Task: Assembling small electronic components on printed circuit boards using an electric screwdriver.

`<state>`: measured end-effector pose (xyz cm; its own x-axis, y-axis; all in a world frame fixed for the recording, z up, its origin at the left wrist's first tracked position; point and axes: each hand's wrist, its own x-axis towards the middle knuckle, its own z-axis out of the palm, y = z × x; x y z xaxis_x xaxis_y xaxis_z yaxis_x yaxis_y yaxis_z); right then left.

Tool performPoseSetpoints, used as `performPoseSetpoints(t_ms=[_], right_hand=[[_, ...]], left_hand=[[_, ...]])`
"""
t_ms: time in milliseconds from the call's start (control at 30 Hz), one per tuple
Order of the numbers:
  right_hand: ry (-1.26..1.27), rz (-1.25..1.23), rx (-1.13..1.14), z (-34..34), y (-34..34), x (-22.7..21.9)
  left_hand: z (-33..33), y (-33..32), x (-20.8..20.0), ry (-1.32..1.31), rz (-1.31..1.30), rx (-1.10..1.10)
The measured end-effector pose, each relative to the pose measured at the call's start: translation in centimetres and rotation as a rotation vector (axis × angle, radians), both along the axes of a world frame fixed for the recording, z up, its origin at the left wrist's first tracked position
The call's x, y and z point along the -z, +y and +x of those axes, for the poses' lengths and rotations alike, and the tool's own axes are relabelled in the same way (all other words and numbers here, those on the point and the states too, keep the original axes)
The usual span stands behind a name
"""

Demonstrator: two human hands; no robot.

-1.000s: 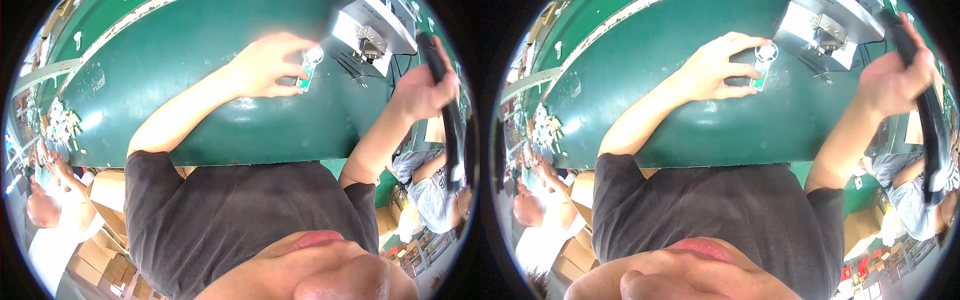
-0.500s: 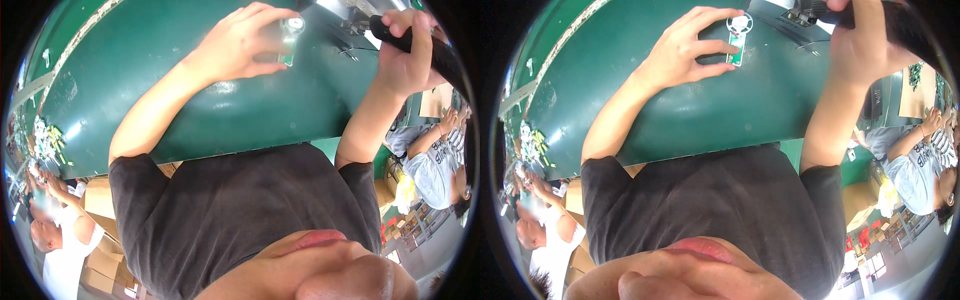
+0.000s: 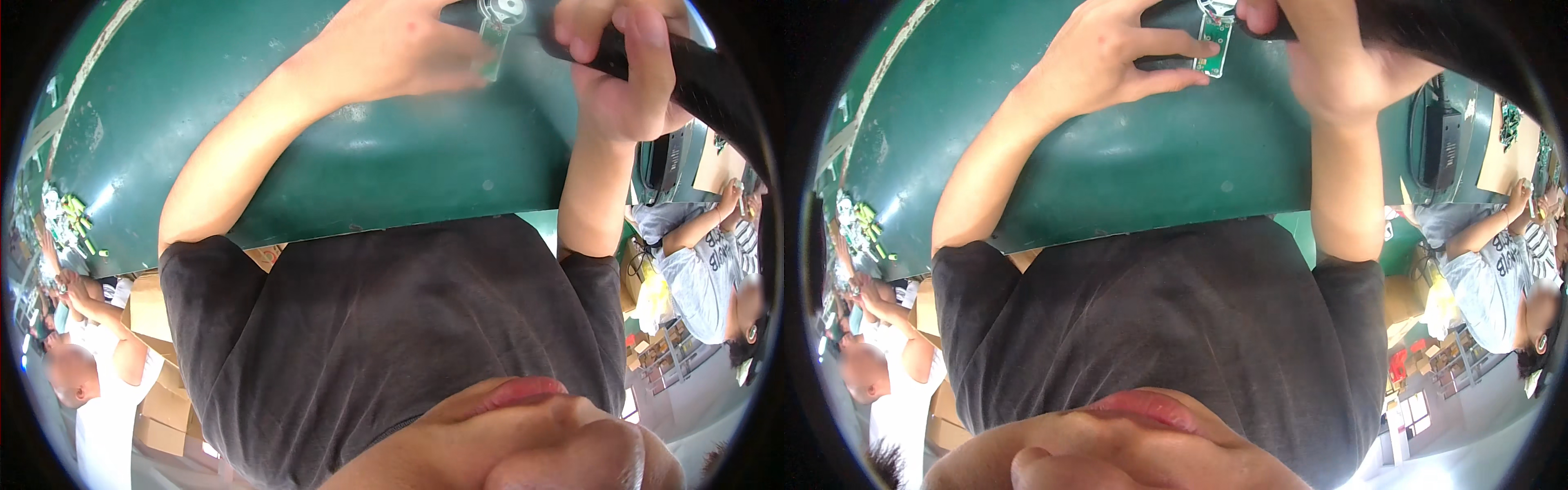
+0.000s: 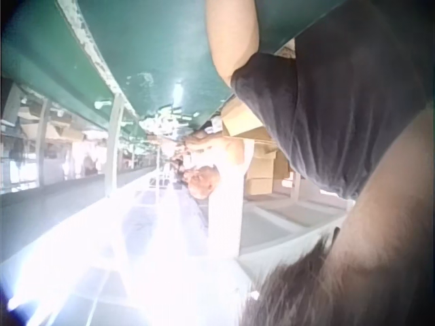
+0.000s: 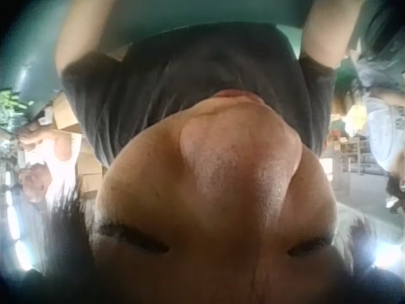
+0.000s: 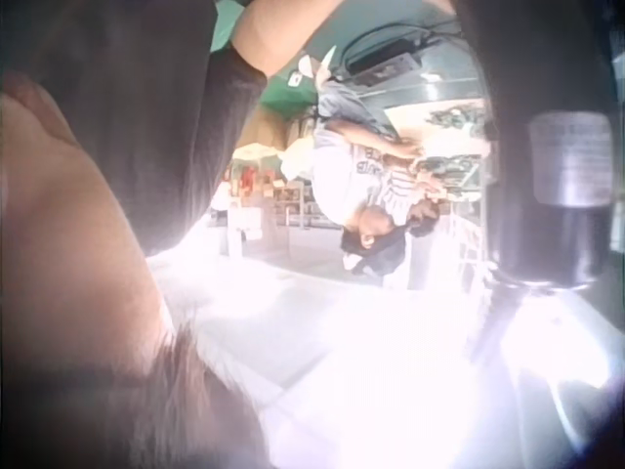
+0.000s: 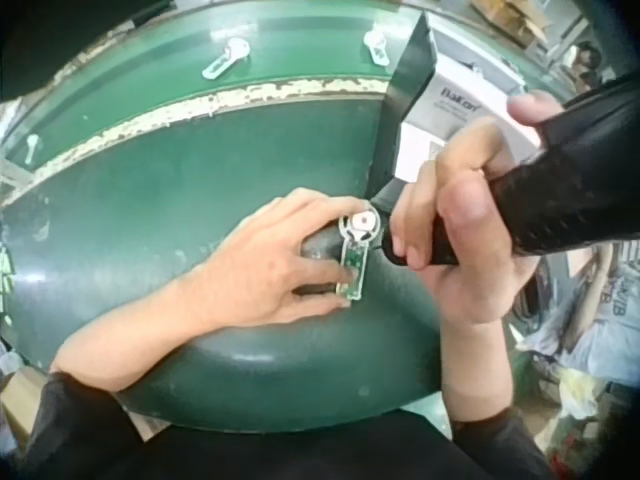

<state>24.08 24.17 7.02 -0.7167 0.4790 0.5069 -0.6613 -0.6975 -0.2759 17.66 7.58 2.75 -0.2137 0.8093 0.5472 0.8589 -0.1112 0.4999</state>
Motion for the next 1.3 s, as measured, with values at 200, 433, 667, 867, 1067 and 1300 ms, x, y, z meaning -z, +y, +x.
performPoseSetpoints(t_ms=[200,433,667,867,1067,1300], right_hand=[[-0.012,1.048,0.227,0.0,3.1,0.2],[-0.083,0.859,0.269,0.1,2.3,2.5],[-0.211,0.951,0.293,0.3,1.5,2.2],[-0.265,0.921,0.378,0.7,0.4,1.6],[-0.304,0.751,0.297,0.7,0.7,1.6],[-0.248,0.818,0.157,0.0,0.3,2.8]], left_hand=[[0.1,-0.3,-0.3,-0.071,-0.024,-0.008],[0.0,-0.3,0.4,0.035,-0.009,-0.027],[0.1,-0.7,-1.1,-0.098,-0.118,-0.025],[0.3,-0.9,-0.9,-0.047,-0.058,-0.056],[-3.4,-1.7,-3.4,0.181,-0.078,-0.358],[-20.0,-13.1,-2.9,0.111,-0.078,-0.971]])
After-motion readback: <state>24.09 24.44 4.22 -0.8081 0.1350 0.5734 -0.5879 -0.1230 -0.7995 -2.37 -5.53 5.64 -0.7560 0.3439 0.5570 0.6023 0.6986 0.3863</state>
